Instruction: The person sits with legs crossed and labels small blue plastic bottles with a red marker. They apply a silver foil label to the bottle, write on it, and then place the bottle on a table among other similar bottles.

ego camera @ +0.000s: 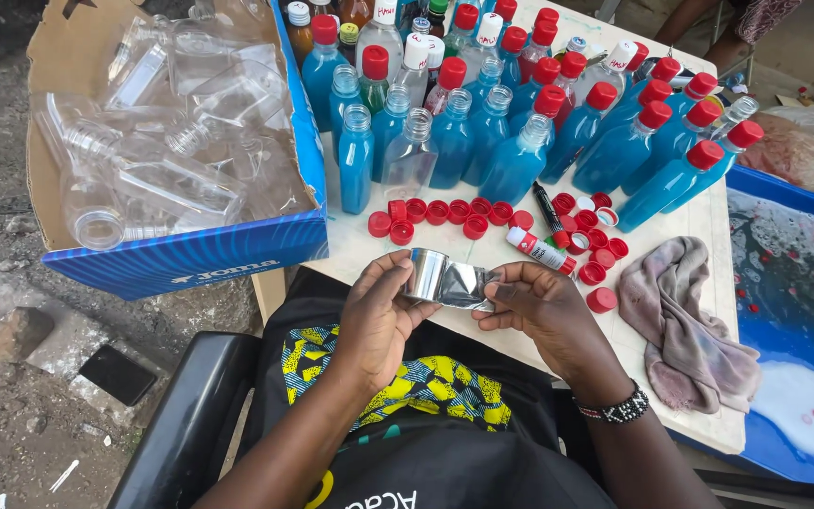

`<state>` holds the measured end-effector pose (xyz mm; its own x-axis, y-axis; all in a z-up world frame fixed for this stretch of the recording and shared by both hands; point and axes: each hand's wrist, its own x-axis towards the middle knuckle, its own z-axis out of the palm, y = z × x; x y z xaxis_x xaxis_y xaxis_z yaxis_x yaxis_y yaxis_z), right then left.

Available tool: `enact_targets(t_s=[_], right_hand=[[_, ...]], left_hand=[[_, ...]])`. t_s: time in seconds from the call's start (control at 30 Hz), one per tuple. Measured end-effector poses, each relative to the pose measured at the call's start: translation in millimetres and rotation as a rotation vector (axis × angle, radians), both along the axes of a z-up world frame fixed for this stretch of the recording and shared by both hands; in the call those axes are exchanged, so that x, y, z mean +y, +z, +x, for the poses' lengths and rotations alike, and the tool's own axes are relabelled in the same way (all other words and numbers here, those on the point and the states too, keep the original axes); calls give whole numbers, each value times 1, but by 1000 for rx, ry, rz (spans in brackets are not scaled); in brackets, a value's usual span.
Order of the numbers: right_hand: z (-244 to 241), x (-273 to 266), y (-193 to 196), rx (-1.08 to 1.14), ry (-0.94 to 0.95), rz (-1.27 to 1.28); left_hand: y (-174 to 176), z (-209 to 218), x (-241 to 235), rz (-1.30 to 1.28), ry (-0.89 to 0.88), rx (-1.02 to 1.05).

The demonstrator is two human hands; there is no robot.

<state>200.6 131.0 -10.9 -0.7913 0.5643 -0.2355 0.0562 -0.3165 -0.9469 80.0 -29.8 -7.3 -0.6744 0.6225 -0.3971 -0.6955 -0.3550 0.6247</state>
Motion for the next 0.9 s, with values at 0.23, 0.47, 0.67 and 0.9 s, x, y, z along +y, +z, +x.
enact_targets(t_s=[0.23, 0.47, 0.67, 0.9], right_hand=[[-1, 2, -4, 0, 1, -6], [0, -2, 2, 12, 5, 15], [3, -2, 4, -5, -14, 103], [11, -16, 25, 76, -230, 846]], left_hand=[[-21, -8, 4, 38, 2, -51], [-33, -12, 4, 86, 9, -84], [-27, -10, 3, 97, 3, -23], [1, 8, 2, -71, -73, 305]])
